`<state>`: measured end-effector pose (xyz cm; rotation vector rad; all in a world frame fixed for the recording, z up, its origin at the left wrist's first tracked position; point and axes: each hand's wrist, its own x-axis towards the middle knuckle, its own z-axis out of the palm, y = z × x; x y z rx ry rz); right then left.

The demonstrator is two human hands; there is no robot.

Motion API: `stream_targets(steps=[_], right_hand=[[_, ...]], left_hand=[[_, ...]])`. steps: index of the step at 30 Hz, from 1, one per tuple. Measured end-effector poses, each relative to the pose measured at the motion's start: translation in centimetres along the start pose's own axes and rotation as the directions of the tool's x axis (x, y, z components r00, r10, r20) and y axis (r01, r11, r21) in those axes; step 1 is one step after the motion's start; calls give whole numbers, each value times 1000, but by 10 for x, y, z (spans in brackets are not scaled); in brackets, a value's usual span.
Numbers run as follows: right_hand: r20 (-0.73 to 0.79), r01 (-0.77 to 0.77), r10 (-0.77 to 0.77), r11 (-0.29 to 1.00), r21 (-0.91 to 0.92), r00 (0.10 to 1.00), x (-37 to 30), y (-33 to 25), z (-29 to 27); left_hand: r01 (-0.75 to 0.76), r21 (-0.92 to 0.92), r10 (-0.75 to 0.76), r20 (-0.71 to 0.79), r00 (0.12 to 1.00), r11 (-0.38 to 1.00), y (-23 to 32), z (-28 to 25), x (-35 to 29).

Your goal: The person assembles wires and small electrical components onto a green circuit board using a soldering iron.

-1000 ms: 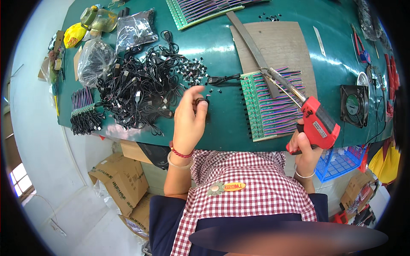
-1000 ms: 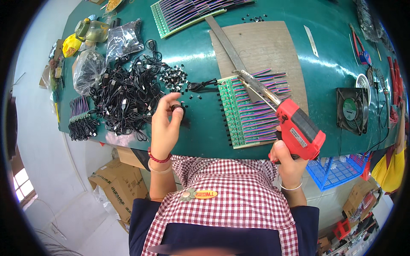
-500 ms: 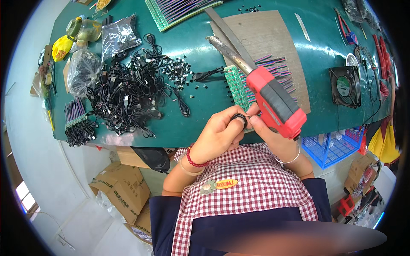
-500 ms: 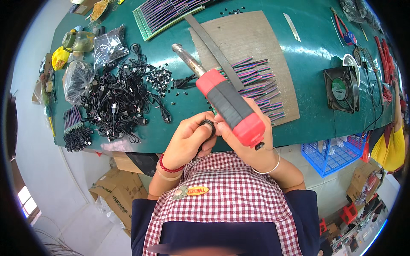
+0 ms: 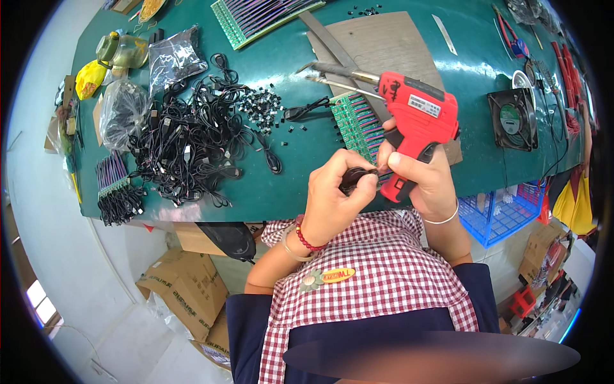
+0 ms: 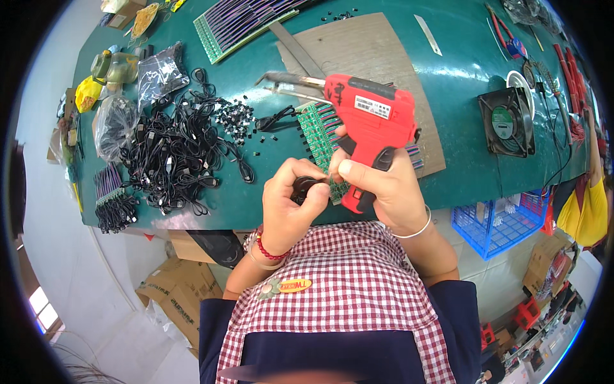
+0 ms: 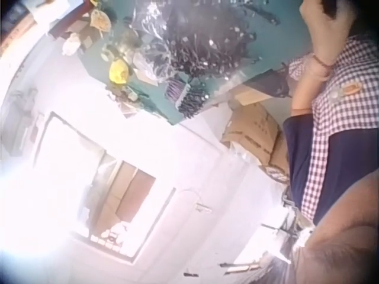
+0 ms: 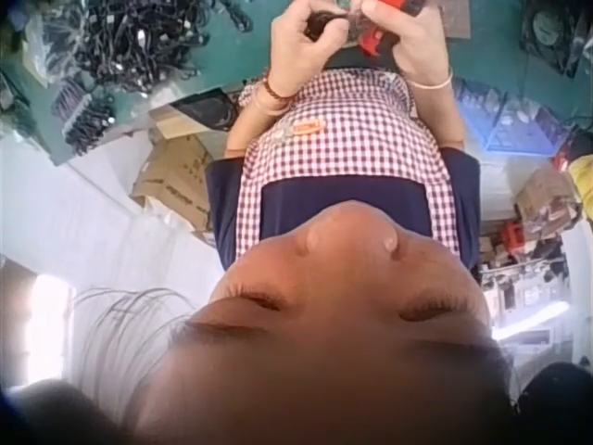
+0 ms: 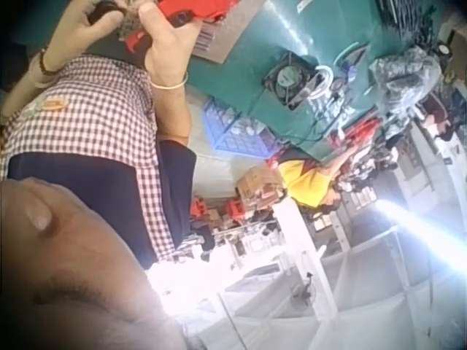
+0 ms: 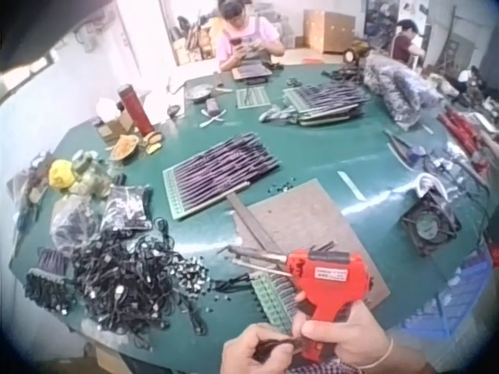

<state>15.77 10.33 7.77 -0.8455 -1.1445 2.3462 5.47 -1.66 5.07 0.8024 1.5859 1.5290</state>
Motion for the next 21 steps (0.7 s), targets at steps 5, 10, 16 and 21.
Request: stream_targets(steps=[5,10,16,21], right_hand=[[-105,187,-226,937,-294,968,-10,9,2],[-82,150,-198,904,-399,977,-16,6,12],[-71,173,-229,876,-450,971,-18,6,9],[25,253,-286,800,-544,958,-18,6,10]], left_hand=[[-95,195,117,-109,987,976,3,2,2],[-135,309,165,-74,984,941,7,3,2],[235,-87,-226,105,968,968,12,-7,3],[177,-57,-174,55,983,983,9,-8,3]])
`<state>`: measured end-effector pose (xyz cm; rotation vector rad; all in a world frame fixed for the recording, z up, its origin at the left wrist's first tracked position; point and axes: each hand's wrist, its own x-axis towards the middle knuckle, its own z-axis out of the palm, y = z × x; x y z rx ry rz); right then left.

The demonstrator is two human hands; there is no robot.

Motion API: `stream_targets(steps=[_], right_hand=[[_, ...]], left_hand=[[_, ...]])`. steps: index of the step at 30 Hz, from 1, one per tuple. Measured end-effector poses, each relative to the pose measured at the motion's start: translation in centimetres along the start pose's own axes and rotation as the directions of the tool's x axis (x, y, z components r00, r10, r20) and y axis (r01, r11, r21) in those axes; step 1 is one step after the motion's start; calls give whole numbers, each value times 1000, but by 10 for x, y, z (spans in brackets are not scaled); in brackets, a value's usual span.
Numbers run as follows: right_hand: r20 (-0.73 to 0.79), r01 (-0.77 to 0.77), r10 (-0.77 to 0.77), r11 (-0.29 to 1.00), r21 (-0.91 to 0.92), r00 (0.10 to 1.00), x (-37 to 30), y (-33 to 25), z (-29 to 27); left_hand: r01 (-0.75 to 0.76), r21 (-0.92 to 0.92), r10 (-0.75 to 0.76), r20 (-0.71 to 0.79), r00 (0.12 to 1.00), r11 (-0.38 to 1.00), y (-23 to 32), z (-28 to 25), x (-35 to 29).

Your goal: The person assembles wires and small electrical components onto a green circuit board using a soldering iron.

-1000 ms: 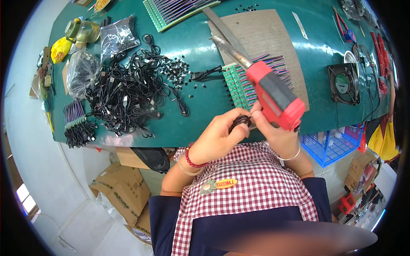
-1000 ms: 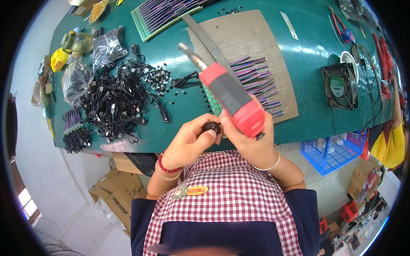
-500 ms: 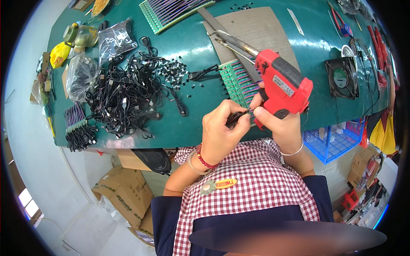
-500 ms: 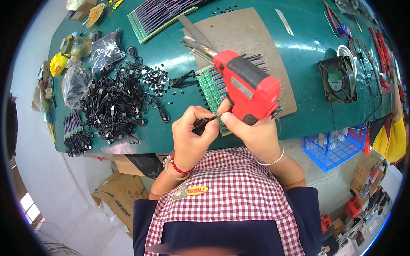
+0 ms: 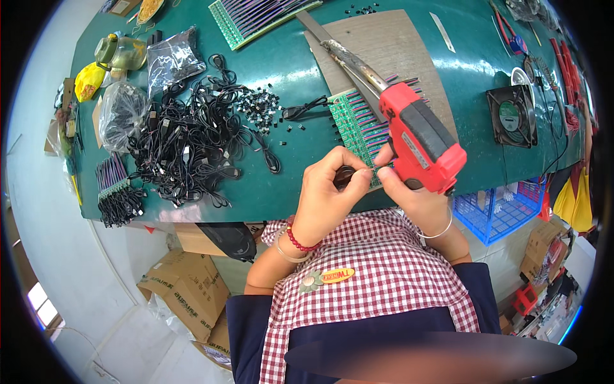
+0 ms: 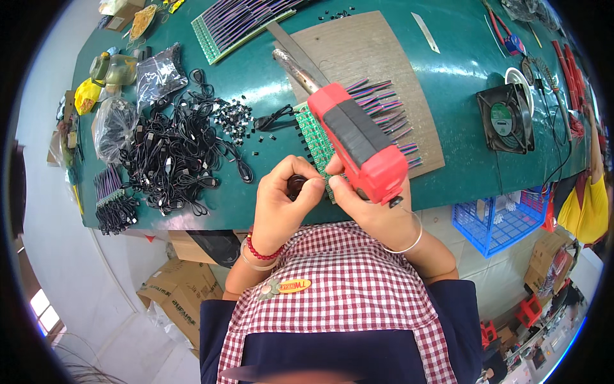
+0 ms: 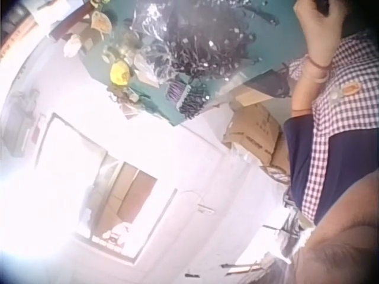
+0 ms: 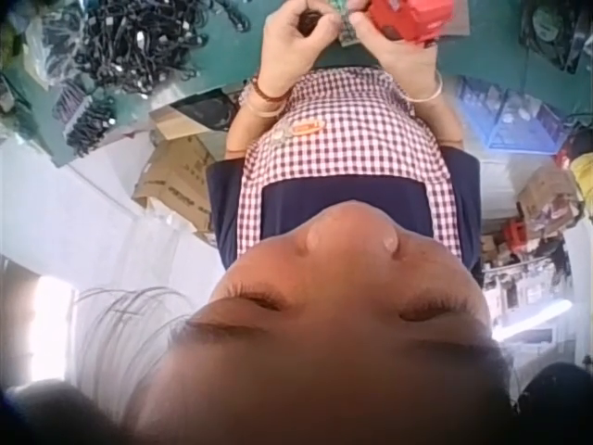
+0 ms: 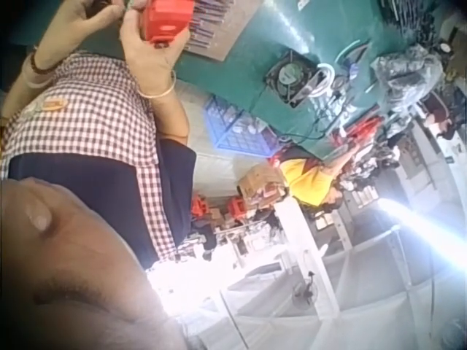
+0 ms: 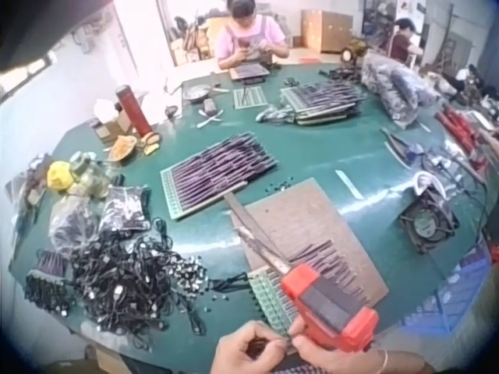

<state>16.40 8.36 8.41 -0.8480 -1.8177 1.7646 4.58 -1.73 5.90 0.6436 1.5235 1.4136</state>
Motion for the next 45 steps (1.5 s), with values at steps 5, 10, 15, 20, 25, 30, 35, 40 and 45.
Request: stream_targets(steps=[5,10,15,20,25,30,35,40,45], right_hand=[[-25,-22,24,997,79,999,-2,8,4],[10,4,-4,1000,-17,1000,-2,11,1],[-3,72,-72,996,43,997,0,12,0],[-32,-35,38,996,77,999,-4,7,3],[-70,-76,85,989,123,994,6,17,0],[-123,-101,135,963,251,983,-1,17,-4],[-26,-119,133,946,300,991,-7,21,5],[27,-186,193,884,429,981,2,20,-2],[202,-312,264,913,263,943,18,22,-18]], left_hand=[[-110,135,116,-32,993,985,-1,2,0],[-162,259,178,-42,983,952,4,2,0],[-168,286,173,11,985,943,3,-3,0],[57,-41,-55,45,997,998,3,-5,-1],[-290,234,306,-30,952,928,0,3,1],[-311,427,394,-118,912,849,1,3,5],[-350,458,443,-109,890,817,-3,9,5],[-388,460,456,-41,889,799,-1,3,8],[-437,537,477,72,876,721,1,-6,19]])
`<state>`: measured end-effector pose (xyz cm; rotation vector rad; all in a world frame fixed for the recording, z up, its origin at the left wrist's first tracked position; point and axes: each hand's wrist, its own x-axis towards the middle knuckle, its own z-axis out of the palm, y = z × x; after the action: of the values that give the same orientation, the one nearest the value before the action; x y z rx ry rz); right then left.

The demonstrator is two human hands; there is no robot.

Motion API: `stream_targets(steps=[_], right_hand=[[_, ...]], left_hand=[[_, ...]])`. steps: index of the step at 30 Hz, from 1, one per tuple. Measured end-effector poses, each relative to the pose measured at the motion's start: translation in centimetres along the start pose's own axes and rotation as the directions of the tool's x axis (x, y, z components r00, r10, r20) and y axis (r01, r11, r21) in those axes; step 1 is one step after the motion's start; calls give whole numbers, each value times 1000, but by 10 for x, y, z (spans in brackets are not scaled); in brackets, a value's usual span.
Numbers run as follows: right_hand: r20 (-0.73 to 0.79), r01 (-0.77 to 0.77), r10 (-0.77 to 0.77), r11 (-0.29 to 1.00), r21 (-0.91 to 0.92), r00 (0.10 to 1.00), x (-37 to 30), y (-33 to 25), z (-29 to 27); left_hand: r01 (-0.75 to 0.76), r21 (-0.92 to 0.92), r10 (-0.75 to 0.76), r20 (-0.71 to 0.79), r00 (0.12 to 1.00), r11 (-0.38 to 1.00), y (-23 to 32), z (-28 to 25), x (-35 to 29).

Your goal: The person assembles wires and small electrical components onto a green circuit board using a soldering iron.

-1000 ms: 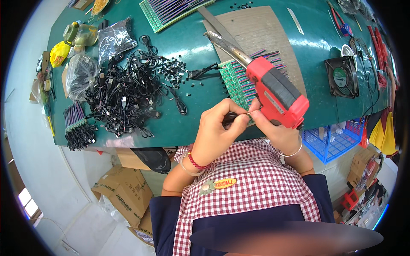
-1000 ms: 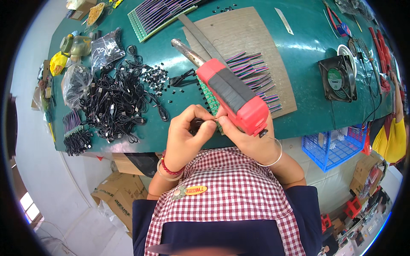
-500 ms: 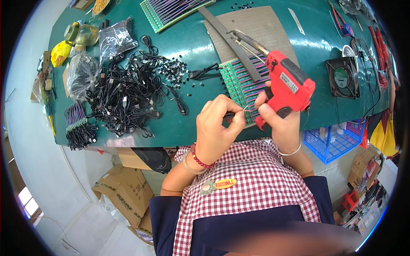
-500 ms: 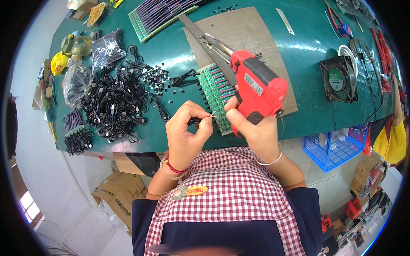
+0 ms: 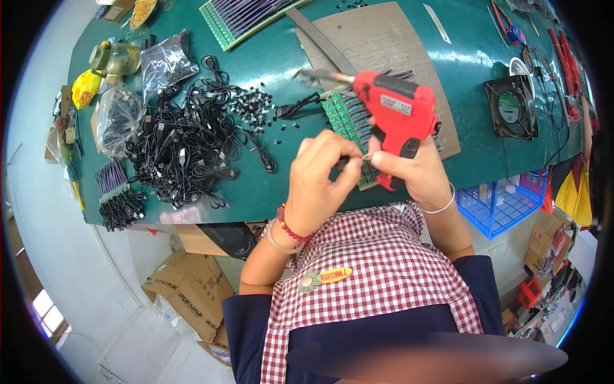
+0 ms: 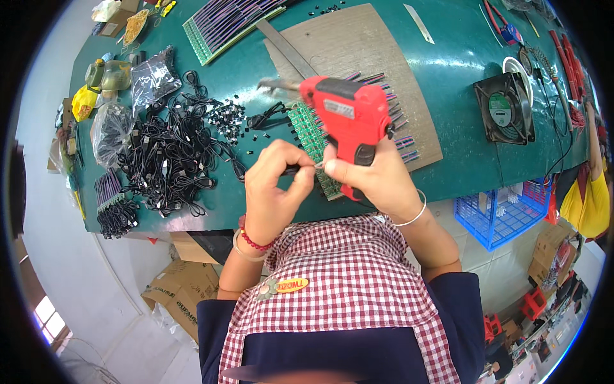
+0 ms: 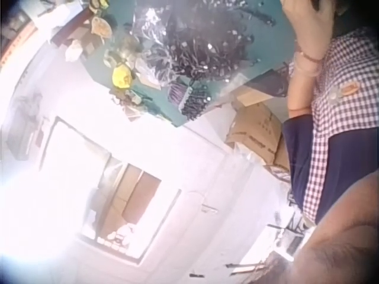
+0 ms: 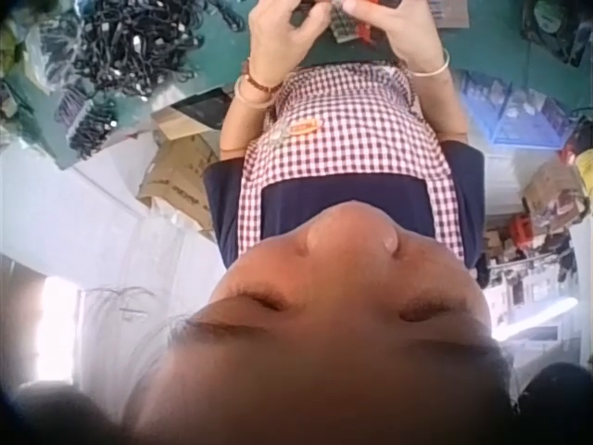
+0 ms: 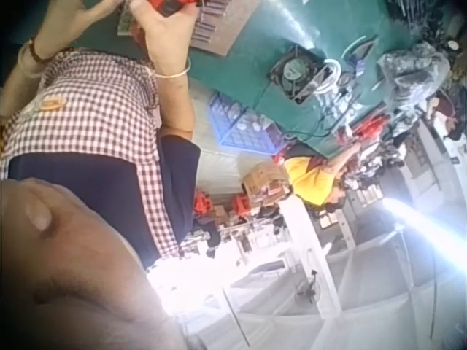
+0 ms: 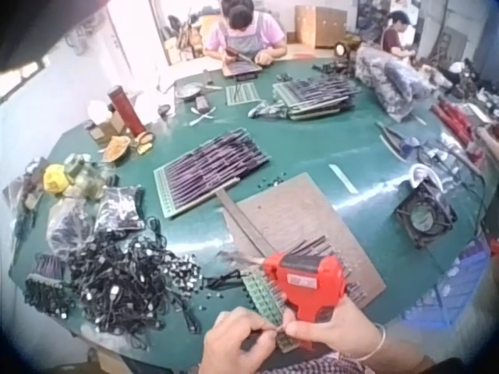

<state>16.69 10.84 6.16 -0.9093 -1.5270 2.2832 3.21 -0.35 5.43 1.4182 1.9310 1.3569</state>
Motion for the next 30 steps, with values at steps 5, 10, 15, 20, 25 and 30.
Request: stream_targets(steps=[5,10,15,20,25,30], right_hand=[[-260,207,-198,978,8,945,-8,-4,-12],[-349,165,-117,980,113,930,-37,4,-23],[-329,90,-77,996,24,941,-46,29,-30],[-357,42,-44,999,-14,933,-48,35,-26],[-371,14,-20,1000,-18,928,-49,31,-26],[-354,-34,-25,987,-159,935,-50,34,-27]], left_hand=[[-4,188,20,-85,996,982,-34,0,16],[-57,364,104,-109,989,930,-54,5,34],[-45,464,96,-87,992,885,-60,7,38],[-34,449,84,-92,992,893,-60,7,40],[-10,429,56,-94,994,903,-62,7,42],[-25,429,53,-53,997,903,-60,4,44]])
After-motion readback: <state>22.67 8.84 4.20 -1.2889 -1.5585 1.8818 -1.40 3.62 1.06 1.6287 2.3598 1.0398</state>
